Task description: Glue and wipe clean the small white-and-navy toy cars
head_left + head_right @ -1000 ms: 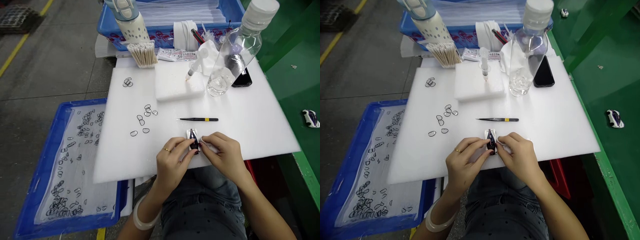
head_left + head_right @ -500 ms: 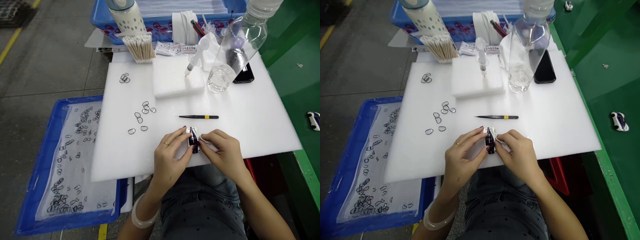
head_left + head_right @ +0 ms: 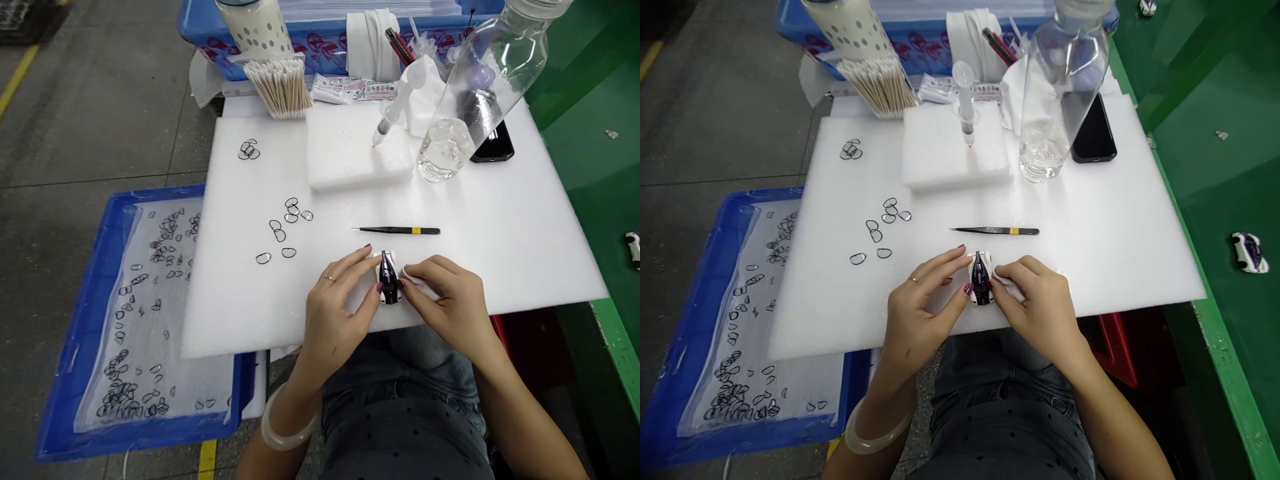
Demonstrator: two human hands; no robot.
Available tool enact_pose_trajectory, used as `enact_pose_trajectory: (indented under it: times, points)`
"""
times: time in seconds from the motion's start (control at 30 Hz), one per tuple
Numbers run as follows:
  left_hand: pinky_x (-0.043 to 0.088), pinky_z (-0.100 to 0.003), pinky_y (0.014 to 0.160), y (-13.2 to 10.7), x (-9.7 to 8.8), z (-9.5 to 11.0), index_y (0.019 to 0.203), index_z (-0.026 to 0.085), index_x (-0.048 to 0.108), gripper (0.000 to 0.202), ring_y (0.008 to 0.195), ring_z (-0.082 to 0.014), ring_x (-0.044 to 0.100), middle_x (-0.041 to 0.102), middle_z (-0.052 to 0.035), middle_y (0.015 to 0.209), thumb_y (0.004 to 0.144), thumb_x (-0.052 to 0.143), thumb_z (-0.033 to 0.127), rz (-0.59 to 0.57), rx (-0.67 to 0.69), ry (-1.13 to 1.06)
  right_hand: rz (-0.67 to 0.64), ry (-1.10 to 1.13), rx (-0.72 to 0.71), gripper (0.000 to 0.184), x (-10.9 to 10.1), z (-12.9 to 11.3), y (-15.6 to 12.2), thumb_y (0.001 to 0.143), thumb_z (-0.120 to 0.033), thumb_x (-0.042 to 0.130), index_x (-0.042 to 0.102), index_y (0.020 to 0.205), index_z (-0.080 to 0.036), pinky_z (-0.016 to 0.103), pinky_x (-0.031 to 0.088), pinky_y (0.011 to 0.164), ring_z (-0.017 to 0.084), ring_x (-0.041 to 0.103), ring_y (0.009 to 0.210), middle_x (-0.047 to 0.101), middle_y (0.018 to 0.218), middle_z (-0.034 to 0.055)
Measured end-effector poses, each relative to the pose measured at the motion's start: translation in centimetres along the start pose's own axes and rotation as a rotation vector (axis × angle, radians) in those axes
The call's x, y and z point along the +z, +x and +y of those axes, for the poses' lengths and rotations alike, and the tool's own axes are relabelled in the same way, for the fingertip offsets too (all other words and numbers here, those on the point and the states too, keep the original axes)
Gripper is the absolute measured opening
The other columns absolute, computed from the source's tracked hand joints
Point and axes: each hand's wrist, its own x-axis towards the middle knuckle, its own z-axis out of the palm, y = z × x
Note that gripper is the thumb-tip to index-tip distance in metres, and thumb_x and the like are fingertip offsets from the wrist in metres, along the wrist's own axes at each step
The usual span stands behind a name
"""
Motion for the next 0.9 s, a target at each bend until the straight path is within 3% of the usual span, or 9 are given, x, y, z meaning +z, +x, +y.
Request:
enact_pose_trajectory:
  times: [0.57,0.63,0.73,0.8,0.83,0.9]
  points:
    - [0.057,-0.044,0.095,0.1,-0.1,0.0,0.114,0.023,0.069,0.031,0.112,-0.0236,0.065,0.071,-0.0063,0.121,0.085,0.066,0.011,0.005,0.005,0.016,0.030,-0.019,-0.033,0.006,0.3,0.2,0.0,0.089,-0.023,0.065,0.069,0.091,-0.019,0.023,0.047,0.055,0.012,0.063,0.065,0.067,0.080,0.0013]
    - [0.055,-0.045,0.100,0.5,-0.7,0.0,0.121,0.023,0.066,0.038,0.120,-0.0247,0.061,0.067,-0.0077,0.129,0.086,0.064,0.011,-0.065,0.041,0.017,0.071,-0.012,-0.070,0.006,0.1,0.2,-0.2,0.091,-0.022,0.063,0.069,0.092,-0.020,0.024,0.048,0.056,0.012,0.063,0.065,0.067,0.079,0.0018]
    - [0.047,-0.049,0.110,1.6,-1.9,-0.2,0.139,0.027,0.054,0.056,0.138,-0.0284,0.047,0.051,-0.0086,0.149,0.087,0.060,0.008,-0.326,0.196,0.050,0.199,-0.003,-0.123,0.009,-0.2,0.3,-0.8,0.092,-0.018,0.061,0.069,0.093,-0.022,0.027,0.051,0.057,0.014,0.063,0.065,0.069,0.079,0.0029]
    - [0.045,-0.051,0.110,2.2,-2.2,-0.5,0.140,0.029,0.053,0.056,0.140,-0.0298,0.043,0.046,-0.0084,0.153,0.088,0.061,0.010,-0.462,0.289,0.085,0.291,-0.037,-0.159,0.012,-0.4,0.5,-1.4,0.090,-0.014,0.063,0.070,0.095,-0.023,0.029,0.052,0.056,0.016,0.064,0.065,0.070,0.080,0.0038]
    - [0.048,-0.050,0.107,2.3,-2.1,-0.6,0.136,0.028,0.056,0.050,0.136,-0.0299,0.048,0.051,-0.0089,0.149,0.089,0.064,0.013,-0.471,0.303,0.093,0.327,-0.067,-0.184,0.015,-0.4,0.6,-1.7,0.089,-0.013,0.064,0.070,0.097,-0.024,0.029,0.052,0.055,0.016,0.065,0.066,0.071,0.081,0.0041]
    - [0.053,-0.046,0.097,2.3,-1.7,-0.9,0.123,0.024,0.064,0.037,0.119,-0.0282,0.058,0.062,-0.0099,0.129,0.087,0.071,0.023,-0.381,0.280,0.090,0.361,-0.140,-0.237,0.020,-0.3,0.8,-2.4,0.087,-0.010,0.065,0.071,0.099,-0.025,0.028,0.053,0.052,0.016,0.066,0.065,0.072,0.082,0.0043]
